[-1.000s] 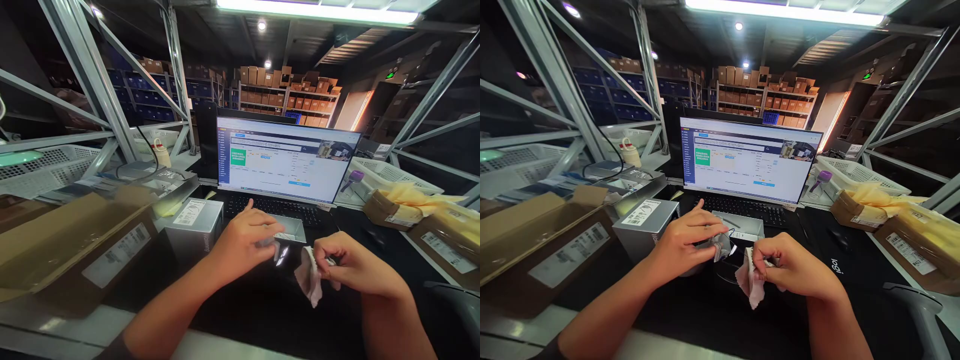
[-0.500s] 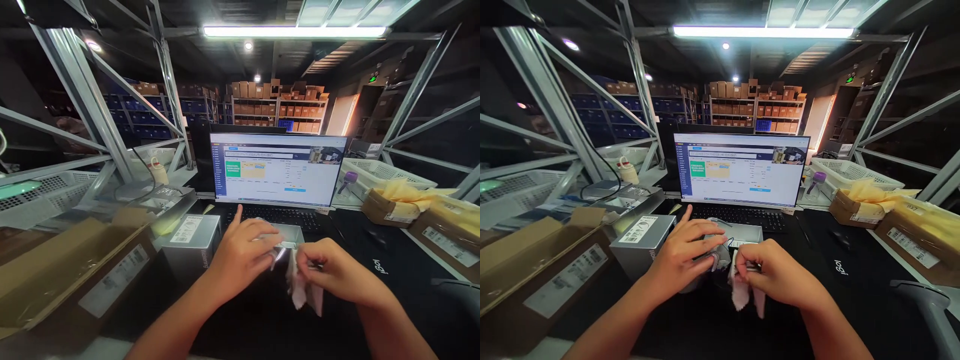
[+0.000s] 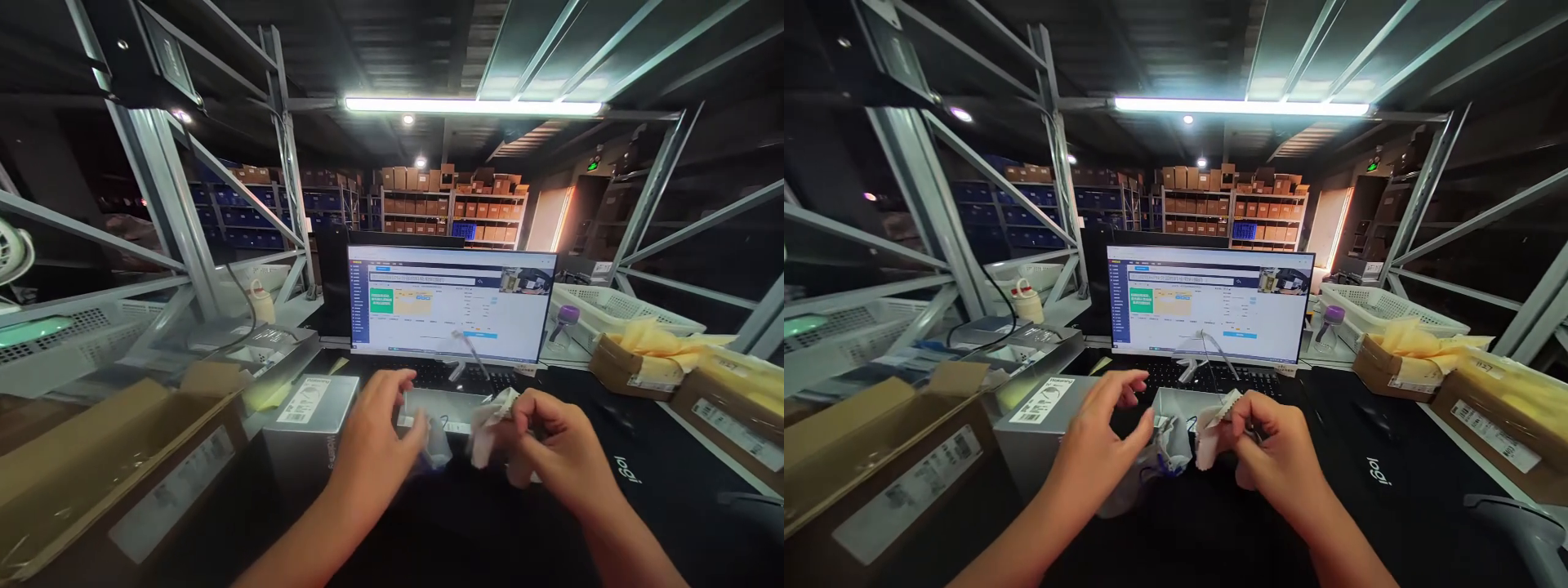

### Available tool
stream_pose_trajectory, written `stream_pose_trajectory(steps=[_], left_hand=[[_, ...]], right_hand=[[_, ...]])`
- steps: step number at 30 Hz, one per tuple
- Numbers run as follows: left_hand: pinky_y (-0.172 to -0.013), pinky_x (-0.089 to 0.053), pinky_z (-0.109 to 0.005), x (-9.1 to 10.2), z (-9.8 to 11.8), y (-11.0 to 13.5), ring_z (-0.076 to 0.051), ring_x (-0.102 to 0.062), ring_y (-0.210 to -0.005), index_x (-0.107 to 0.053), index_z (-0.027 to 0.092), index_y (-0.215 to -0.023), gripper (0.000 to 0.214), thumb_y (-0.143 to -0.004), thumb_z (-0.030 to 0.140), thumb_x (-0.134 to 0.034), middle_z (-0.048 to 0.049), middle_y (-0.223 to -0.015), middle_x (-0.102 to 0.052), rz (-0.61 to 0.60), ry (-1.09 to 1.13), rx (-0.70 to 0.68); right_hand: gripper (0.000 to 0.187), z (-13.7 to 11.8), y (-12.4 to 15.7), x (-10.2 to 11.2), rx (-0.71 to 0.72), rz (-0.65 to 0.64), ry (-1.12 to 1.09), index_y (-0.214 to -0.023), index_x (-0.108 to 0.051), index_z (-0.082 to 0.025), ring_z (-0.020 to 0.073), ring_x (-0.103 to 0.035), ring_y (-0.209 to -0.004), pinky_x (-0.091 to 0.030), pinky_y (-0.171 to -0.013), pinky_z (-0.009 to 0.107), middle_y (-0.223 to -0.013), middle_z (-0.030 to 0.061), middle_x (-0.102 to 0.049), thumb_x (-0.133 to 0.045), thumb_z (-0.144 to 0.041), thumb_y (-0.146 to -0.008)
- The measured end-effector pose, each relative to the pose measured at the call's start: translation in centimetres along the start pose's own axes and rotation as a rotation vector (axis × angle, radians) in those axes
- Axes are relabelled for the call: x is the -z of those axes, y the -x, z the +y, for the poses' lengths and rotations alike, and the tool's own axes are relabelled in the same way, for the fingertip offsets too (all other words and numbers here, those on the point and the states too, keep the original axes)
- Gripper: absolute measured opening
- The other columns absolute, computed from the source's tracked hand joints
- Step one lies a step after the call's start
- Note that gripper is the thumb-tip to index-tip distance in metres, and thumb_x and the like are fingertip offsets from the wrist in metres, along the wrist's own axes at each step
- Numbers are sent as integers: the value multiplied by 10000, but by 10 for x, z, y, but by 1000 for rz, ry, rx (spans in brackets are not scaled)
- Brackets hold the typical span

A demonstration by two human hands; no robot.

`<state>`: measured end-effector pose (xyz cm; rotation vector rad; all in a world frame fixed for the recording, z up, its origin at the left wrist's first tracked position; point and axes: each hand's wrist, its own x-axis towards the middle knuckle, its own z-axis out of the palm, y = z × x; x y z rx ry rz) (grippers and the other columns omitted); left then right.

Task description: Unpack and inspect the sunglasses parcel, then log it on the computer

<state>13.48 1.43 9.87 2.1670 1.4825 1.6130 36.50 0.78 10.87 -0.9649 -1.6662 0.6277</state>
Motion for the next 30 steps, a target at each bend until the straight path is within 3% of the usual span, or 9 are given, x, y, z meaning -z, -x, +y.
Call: stream_pose_trajectory(steps=[4, 6, 11, 18, 22, 25, 30], left_hand=[[-817, -611, -366, -6, 4, 11, -186, -687, -920, -380, 295, -1455, 890, -674, 187, -792, -86, -1314, -598, -297, 264, 104], [-765, -609, -335, -12, 6, 13, -155, -692, -836, -326, 302, -1472, 952, -660, 189, -810, -84, -1316, -600, -373, 382, 194], [-820, -586, -339, -17, 12, 12, -170, -721, -878, -357, 296, -1418, 823, -729, 243, -803, -50, -1207, -670, -349, 492, 290], [-783, -569, -312, -15, 14, 13, -182, -730, -893, -303, 316, -1435, 952, -664, 187, -847, -41, -1198, -699, -380, 551, 297], [-774, -567, -292, -20, 13, 14, -159, -725, -854, -300, 322, -1451, 953, -672, 167, -828, -29, -1171, -704, -370, 593, 319], [-732, -561, -270, -23, 14, 14, -153, -713, -828, -352, 311, -1438, 905, -673, 150, -808, -20, -1107, -705, -352, 604, 313], [-675, -554, -261, -22, 16, 12, -158, -688, -792, -436, 298, -1398, 863, -633, 111, -789, -4, -1005, -688, -394, 599, 311]], right_hand=[[205, 12, 5, -25, -61, -59, -129, -708, -512, -223, 98, -537, -362, -334, -357, 205, -604, -23, -670, -624, -307, -859], [236, 13, 7, -35, -44, -116, -124, -699, -512, -224, 95, -518, -346, -358, -380, 209, -547, -35, -635, -627, -333, -873], [265, 8, 8, -40, -41, -158, -129, -707, -522, -227, 99, -508, -344, -364, -424, 210, -432, -71, -533, -622, -382, -897], [195, 7, 7, -43, 66, 176, 89, -668, -620, -222, 95, -525, -438, -408, -463, 206, -510, -44, -618, -733, -352, -760], [184, 5, 8, -45, 39, 236, 106, -663, -640, -214, 92, -522, -463, -415, -470, 208, -558, -35, -633, -741, -347, -739], [231, 4, 9, -43, -59, 211, -1, -700, -623, -203, 100, -534, -518, -426, -495, 213, -606, -21, -630, -769, -379, -734], [403, 2, 5, -36, -282, -1, -385, -818, -545, -209, 89, -508, -507, -391, -466, 206, -643, -31, -602, -804, -511, -753]])
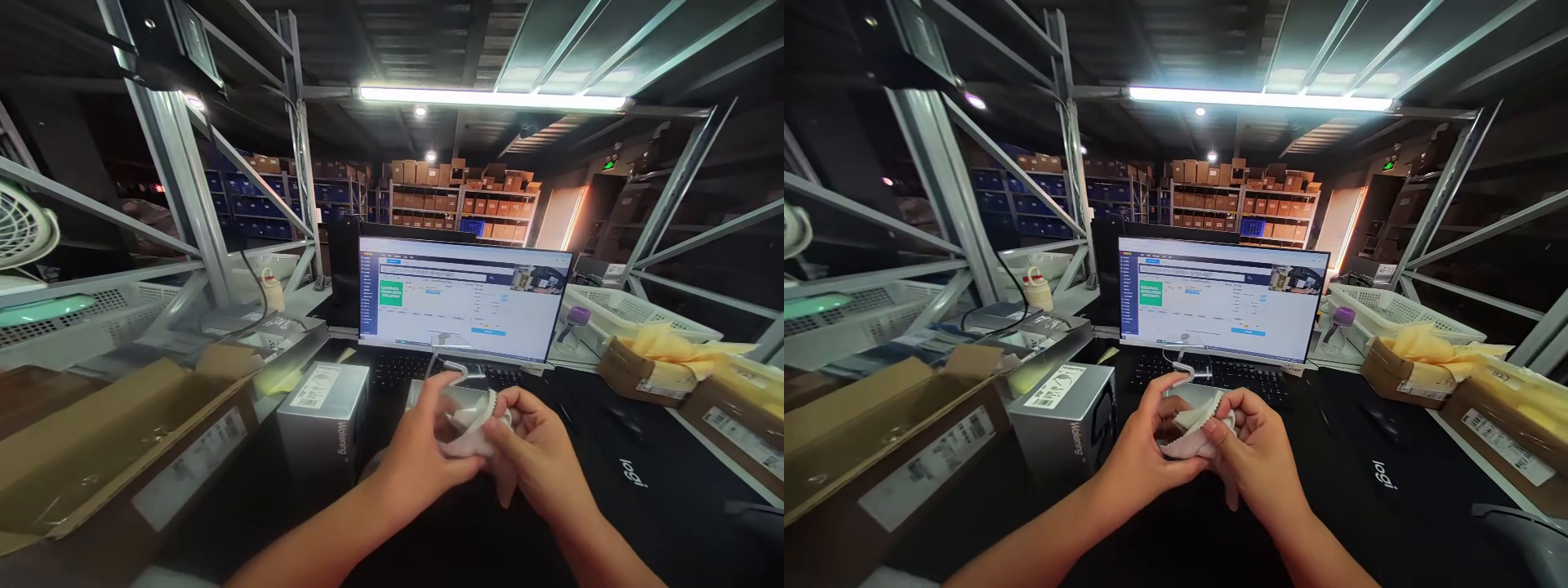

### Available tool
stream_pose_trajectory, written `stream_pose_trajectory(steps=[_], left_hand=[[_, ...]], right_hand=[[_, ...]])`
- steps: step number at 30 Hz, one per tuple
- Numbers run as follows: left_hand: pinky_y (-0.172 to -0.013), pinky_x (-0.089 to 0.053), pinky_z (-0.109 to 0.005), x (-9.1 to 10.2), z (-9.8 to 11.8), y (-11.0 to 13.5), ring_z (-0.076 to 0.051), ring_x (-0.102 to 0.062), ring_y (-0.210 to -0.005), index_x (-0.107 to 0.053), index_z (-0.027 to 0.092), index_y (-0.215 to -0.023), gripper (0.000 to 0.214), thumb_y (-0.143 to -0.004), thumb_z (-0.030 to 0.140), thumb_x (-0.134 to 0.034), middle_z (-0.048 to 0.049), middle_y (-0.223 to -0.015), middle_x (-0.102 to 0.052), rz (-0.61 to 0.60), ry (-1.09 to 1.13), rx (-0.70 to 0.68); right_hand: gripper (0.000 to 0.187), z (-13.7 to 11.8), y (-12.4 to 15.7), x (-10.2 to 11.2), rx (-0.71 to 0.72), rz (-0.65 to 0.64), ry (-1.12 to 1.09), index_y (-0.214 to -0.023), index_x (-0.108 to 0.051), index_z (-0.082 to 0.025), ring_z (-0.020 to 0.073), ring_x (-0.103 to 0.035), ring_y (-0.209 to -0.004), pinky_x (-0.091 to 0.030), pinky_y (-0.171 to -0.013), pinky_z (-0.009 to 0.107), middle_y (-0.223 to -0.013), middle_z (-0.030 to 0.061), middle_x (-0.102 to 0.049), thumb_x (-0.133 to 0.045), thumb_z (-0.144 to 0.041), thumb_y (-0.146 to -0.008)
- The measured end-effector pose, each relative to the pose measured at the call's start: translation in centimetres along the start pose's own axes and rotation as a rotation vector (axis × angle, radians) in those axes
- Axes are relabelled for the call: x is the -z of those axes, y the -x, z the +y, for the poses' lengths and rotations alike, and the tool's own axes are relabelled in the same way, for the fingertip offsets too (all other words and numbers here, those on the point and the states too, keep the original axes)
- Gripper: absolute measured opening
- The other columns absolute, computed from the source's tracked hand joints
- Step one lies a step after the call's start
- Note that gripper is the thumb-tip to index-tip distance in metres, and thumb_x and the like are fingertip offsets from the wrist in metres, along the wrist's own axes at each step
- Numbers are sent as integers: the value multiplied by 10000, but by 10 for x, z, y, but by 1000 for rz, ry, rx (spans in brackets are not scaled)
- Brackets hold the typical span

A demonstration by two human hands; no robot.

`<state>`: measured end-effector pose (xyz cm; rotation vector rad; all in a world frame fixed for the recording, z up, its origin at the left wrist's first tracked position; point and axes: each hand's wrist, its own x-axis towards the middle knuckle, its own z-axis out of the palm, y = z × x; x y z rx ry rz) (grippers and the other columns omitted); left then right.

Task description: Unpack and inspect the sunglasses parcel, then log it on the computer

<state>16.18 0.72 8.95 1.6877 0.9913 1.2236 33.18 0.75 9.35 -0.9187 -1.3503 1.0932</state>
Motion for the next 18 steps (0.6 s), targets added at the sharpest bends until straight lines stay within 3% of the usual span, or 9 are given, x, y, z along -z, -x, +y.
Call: stream_pose_trajectory(steps=[3, 7, 10, 15, 18], left_hand=[[-677, -559, -275, 3, -1, -1, -168, -682, -807, -462, 302, -1382, 871, -606, 125, -816, -13, -1024, -675, -4, -24, 24], [-690, -535, -278, 4, -5, -2, -166, -672, -783, -499, 291, -1327, 778, -634, 167, -829, 9, -935, -687, -54, -28, 13], [-688, -509, -264, 3, -7, -2, -149, -663, -748, -520, 275, -1273, 702, -653, 192, -840, 29, -860, -689, -114, 25, 19], [-607, -475, -227, -2, -8, 0, -96, -631, -618, -519, 266, -1248, 649, -678, 197, -823, 46, -846, -663, -131, 90, 25], [-607, -490, -221, -4, -8, 1, -89, -661, -629, -540, 266, -1220, 627, -669, 195, -830, 15, -964, -685, -94, 75, 7]], right_hand=[[462, -7, -4, 4, -29, -51, -77, -801, -527, -206, 79, -496, -518, -398, -478, 197, -633, -43, -577, -841, -533, -710], [423, -13, -4, 12, 43, 13, 117, -771, -582, -187, 81, -508, -543, -413, -494, 197, -635, -23, -598, -824, -532, -734], [355, -15, -5, 21, 183, 234, 258, -860, -629, -191, 105, -580, -611, -459, -536, 210, -724, 2, -657, -791, -498, -786], [336, -20, -10, 41, 475, 738, 289, -912, -607, -209, 106, -613, -647, -489, -572, 209, -768, -16, -650, -837, -403, -762], [225, -19, -6, 41, 586, 854, 300, -919, -644, -203, 138, -666, -735, -543, -648, 244, -839, 20, -685, -779, -363, -837]])
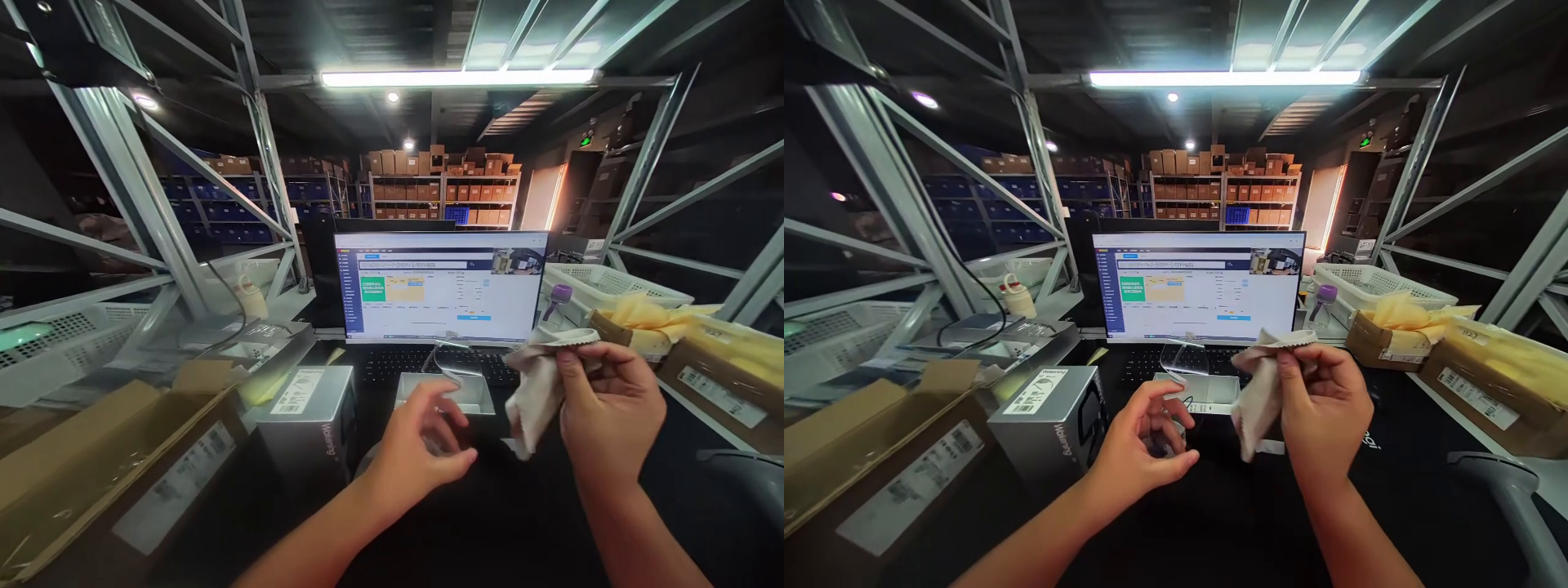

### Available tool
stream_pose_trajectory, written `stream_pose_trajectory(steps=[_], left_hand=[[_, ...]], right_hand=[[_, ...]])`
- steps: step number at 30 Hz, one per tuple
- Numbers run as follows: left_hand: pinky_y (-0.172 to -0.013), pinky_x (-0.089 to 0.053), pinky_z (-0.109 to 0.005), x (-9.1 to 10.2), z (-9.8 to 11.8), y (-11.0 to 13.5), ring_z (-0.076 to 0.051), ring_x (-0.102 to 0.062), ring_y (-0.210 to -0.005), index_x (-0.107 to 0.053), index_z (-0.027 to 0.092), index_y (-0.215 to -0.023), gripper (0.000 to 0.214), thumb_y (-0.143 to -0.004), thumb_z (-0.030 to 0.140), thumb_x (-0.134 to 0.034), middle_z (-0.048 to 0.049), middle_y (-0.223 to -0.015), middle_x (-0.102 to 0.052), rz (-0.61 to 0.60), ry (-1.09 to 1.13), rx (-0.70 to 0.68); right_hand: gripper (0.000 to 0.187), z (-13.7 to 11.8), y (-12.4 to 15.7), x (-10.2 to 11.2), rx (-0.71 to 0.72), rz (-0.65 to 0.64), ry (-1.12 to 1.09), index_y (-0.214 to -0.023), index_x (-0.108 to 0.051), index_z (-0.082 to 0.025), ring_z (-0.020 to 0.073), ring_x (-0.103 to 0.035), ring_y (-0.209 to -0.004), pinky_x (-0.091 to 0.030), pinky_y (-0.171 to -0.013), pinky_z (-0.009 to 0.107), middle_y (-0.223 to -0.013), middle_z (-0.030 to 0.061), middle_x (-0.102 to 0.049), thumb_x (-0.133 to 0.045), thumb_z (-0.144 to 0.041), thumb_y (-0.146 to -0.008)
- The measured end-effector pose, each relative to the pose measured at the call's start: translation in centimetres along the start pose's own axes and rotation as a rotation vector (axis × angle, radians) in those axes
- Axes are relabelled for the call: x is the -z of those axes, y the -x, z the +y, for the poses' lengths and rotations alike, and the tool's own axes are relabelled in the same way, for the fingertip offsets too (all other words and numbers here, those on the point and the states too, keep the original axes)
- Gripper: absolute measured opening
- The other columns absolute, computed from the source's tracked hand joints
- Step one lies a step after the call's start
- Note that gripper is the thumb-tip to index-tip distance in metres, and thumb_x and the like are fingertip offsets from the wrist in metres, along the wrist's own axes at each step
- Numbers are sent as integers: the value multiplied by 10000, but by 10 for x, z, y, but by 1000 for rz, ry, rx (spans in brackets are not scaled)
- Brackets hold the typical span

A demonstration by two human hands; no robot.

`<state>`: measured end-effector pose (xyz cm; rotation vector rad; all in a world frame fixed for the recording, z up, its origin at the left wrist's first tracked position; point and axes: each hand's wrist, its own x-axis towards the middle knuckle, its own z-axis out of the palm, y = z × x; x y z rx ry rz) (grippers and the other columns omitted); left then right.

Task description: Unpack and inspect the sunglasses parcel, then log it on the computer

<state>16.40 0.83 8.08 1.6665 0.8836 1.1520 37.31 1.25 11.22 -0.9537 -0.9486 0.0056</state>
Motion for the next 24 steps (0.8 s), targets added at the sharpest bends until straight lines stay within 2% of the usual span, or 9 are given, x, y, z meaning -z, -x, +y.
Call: stream_pose_trajectory(steps=[2, 4, 6, 9, 11, 13, 17, 21, 24], left_hand=[[-614, -502, -220, -1, 0, 0, -93, -678, -640, -555, 264, -1205, 618, -656, 178, -827, 5, -998, -695, 28, -26, -37], [-634, -523, -225, -1, 0, 0, -103, -693, -654, -563, 261, -1206, 619, -649, 155, -812, 3, -992, -708, 60, -35, -82], [-647, -545, -235, 0, -1, -2, -123, -706, -670, -564, 254, -1214, 616, -653, 148, -795, 8, -929, -720, 91, -24, -95], [-611, -549, -240, 3, -3, -5, -151, -703, -638, -560, 227, -1231, 619, -658, 172, -788, 37, -733, -698, 112, -11, -59], [-571, -536, -232, 6, -2, -8, -156, -696, -626, -567, 218, -1221, 623, -644, 192, -798, 31, -728, -706, 144, -23, -69], [-605, -559, -245, 10, 2, -9, -170, -719, -712, -599, 219, -1165, 590, -615, 202, -813, -12, -882, -752, 217, -52, -129], [-868, -603, -338, 19, 9, -8, -222, -739, -970, -656, 225, -1086, 437, -667, 205, -779, -47, -1072, -768, 338, -142, -228], [-658, -612, -284, 22, 7, -4, -189, -735, -768, -626, 230, -1153, 567, -618, 192, -812, -38, -992, -761, 255, -138, -208], [-528, -577, -225, 19, 6, -2, -131, -706, -626, -577, 239, -1197, 566, -677, 174, -792, -45, -1014, -756, 145, -41, -160]], right_hand=[[114, -3, 10, -2, 161, -102, 24, -1001, -678, -220, 166, -715, -834, -594, -754, 286, -934, 48, -734, -698, -273, -902], [227, -6, 22, -8, 413, -368, 35, -1118, -690, -249, 187, -737, -989, -599, -951, 364, -1068, 55, -767, -610, -154, -928], [390, -6, 31, -15, 619, -610, 25, -1231, -672, -267, 208, -696, -1170, -497, -1139, 483, -1198, 52, -758, -536, -68, -923], [506, -4, 37, -24, 720, -665, 11, -1317, -640, -267, 206, -641, -1272, -363, -1225, 576, -1240, 44, -748, -483, -7, -912], [504, -6, 38, -24, 760, -657, 8, -1299, -650, -254, 185, -660, -1239, -388, -1224, 531, -1190, 40, -767, -499, 13, -899], [455, -13, 40, -22, 836, -720, -26, -1258, -669, -215, 169, -684, -1194, -440, -1204, 436, -1134, 45, -783, -522, 7, -889], [301, -26, 44, -16, 974, -881, -83, -1169, -697, -129, 157, -712, -1118, -448, -1197, 355, -1054, 65, -797, -538, -52, -925], [330, -6, 29, -15, 920, -817, -82, -1198, -715, -215, 183, -682, -1195, -492, -1166, 426, -1148, 42, -780, -569, -82, -933], [240, 20, 6, -18, 454, -572, -7, -1087, -771, -276, 210, -727, -1096, -600, -1006, 408, -1116, 40, -786, -609, -183, -935]])
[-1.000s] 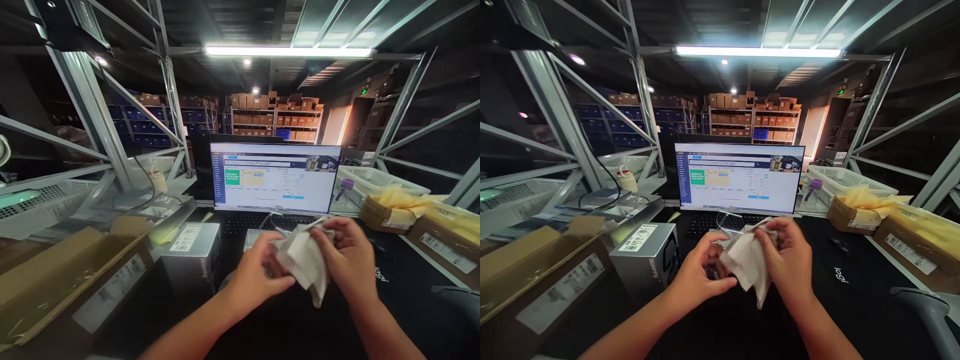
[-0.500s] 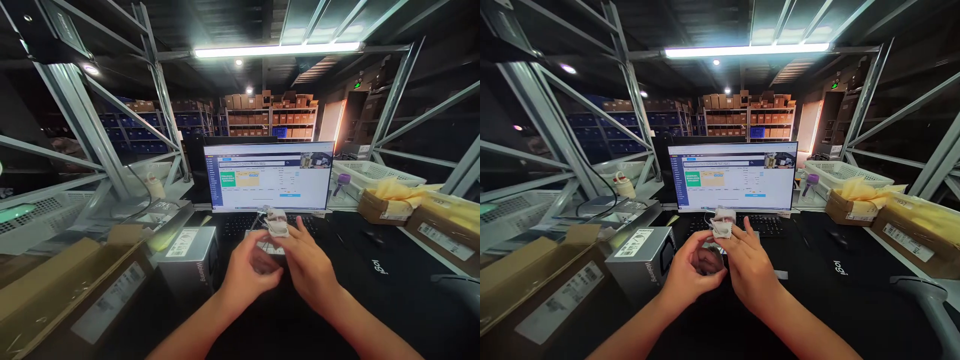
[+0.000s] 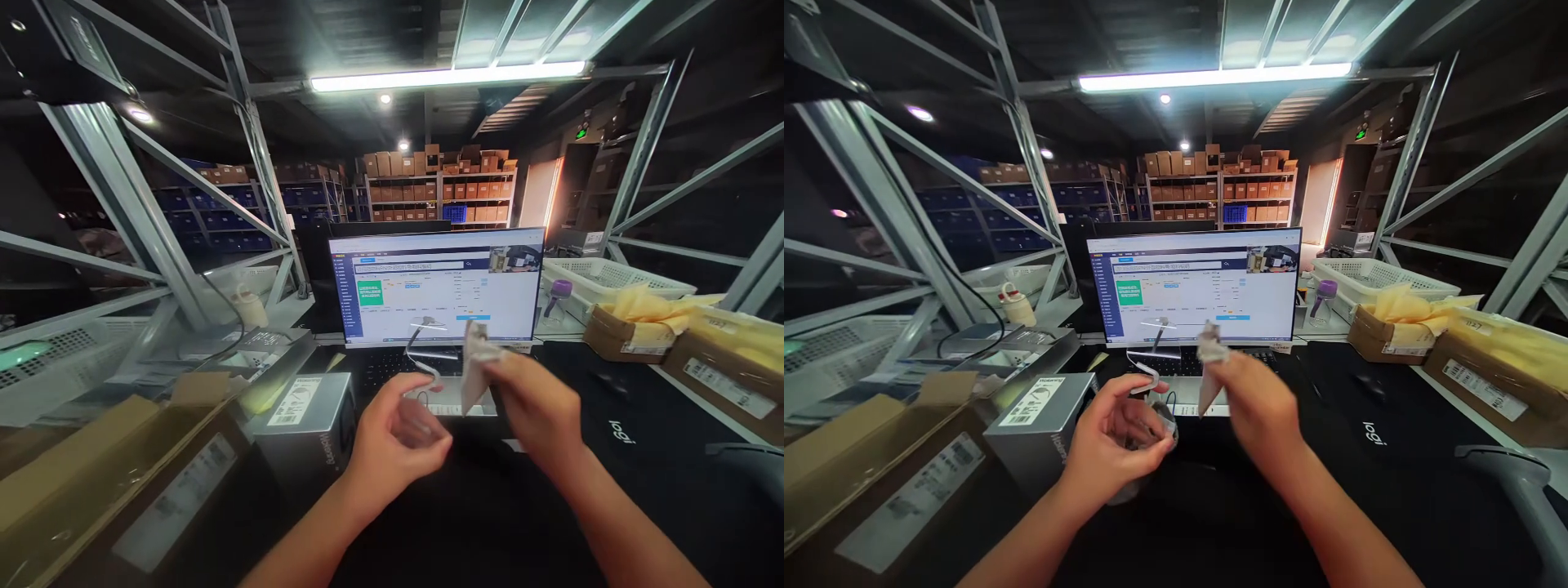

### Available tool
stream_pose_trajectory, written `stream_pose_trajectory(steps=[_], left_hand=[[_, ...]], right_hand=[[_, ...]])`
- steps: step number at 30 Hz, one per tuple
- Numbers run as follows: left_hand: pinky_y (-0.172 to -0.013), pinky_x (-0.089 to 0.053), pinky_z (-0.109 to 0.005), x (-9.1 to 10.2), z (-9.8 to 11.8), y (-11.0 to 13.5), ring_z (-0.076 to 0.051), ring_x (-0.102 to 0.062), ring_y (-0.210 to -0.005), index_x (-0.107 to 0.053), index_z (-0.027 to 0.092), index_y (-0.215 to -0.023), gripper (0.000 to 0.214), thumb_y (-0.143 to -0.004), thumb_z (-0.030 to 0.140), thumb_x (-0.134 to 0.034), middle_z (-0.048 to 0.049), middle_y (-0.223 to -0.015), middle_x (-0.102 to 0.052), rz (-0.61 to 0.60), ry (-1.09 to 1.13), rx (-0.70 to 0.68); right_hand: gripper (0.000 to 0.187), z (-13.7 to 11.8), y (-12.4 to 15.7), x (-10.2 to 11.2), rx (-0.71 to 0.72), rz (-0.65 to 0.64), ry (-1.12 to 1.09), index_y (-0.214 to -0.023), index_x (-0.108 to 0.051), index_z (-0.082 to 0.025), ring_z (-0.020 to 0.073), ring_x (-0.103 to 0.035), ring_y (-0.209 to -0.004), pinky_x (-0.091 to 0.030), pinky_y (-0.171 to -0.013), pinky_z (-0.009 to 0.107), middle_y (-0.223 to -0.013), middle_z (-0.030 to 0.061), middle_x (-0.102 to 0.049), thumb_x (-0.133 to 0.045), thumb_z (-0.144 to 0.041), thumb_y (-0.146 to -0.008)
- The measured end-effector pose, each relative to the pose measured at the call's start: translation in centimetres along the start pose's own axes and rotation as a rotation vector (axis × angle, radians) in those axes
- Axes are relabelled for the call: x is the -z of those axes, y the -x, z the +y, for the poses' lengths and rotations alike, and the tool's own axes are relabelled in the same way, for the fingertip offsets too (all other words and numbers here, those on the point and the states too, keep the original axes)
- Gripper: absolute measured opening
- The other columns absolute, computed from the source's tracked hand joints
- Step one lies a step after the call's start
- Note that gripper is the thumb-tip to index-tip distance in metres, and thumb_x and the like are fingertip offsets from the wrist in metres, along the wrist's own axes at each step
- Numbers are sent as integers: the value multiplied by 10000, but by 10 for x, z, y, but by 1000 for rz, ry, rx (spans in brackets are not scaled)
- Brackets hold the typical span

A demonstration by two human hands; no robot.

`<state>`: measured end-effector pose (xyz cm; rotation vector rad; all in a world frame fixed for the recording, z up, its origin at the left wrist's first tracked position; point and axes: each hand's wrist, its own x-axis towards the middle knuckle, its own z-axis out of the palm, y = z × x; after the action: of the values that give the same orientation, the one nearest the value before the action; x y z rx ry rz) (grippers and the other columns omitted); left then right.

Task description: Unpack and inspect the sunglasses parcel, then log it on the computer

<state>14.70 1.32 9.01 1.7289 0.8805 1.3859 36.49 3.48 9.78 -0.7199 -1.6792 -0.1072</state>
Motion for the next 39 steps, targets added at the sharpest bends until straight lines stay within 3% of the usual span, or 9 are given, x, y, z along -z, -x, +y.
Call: stream_pose_trajectory(steps=[2, 4, 7, 10, 16, 25, 29, 33, 39], left_hand=[[-520, -578, -209, -2, 1, 2, -121, -715, -629, -565, 245, -1182, 560, -680, 150, -794, -60, -1086, -745, -33, 49, -29], [-512, -574, -194, -4, 2, 3, -115, -720, -635, -560, 253, -1176, 566, -678, 130, -800, -64, -1128, -731, -42, 74, -44], [-521, -573, -178, -4, 4, 3, -105, -721, -644, -556, 264, -1180, 576, -682, 109, -800, -50, -1130, -717, -38, 84, -39], [-516, -568, -172, -3, 4, 2, -93, -711, -639, -555, 269, -1180, 580, -681, 98, -796, -44, -1152, -685, -31, 77, -48], [-526, -575, -195, -2, 0, -2, -111, -702, -781, -577, 294, -1196, 586, -682, 100, -779, -71, -1347, -514, 12, -9, -183], [-835, -624, -380, 8, -7, -8, -279, -637, -1178, -589, 292, -1203, 606, -659, 97, -773, -94, -1387, -529, 89, -274, -296], [-781, -626, -350, 11, 0, -7, -274, -629, -1177, -595, 284, -1177, 582, -656, 127, -799, -104, -1410, -484, 76, -433, -344], [-848, -619, -388, 13, 10, -3, -244, -646, -1090, -612, 257, -1140, 545, -653, 174, -843, -105, -1368, -501, 122, -723, -448], [-816, -600, -347, 6, 12, 5, -242, -637, -1018, -596, 197, -1177, 368, -844, 239, -746, -103, -1171, -628, 269, -1050, -666]], right_hand=[[177, 16, -6, 3, -415, 103, -171, -1027, -780, -240, 217, -751, -970, -641, -856, 376, -1026, 63, -794, -675, -313, -905], [283, 21, -12, 6, -727, 116, -479, -1034, -770, -208, 188, -740, -837, -639, -725, 319, -950, 59, -784, -767, -380, -809], [424, 13, -18, 9, -957, 35, -836, -1057, -762, -211, 123, -696, -755, -596, -648, 227, -948, 30, -765, -860, -299, -654], [487, -3, -19, 11, -1060, -78, -991, -1055, -756, -225, 111, -697, -785, -579, -665, 199, -981, 19, -767, -893, -229, -588], [514, -24, -6, -6, -1043, -209, -1152, -1003, -716, -240, 136, -729, -824, -584, -777, 258, -978, 17, -789, -951, -246, -546], [526, -33, 8, -22, -830, -482, -1156, -1188, -634, -241, 132, -727, -952, -556, -881, 271, -1029, 22, -778, -880, -297, -727], [385, -30, 11, -23, -826, -427, -1126, -995, -588, -240, 96, -706, -806, -545, -792, 234, -827, -40, -749, -874, -277, -739], [421, -30, 12, -28, -867, -395, -1076, -877, -539, -226, 105, -677, -669, -543, -693, 246, -748, -34, -741, -906, -293, -680], [467, -38, 10, -28, -827, -276, -931, -826, -474, -240, 110, -649, -608, -522, -647, 239, -660, -47, -708, -906, -304, -661]])
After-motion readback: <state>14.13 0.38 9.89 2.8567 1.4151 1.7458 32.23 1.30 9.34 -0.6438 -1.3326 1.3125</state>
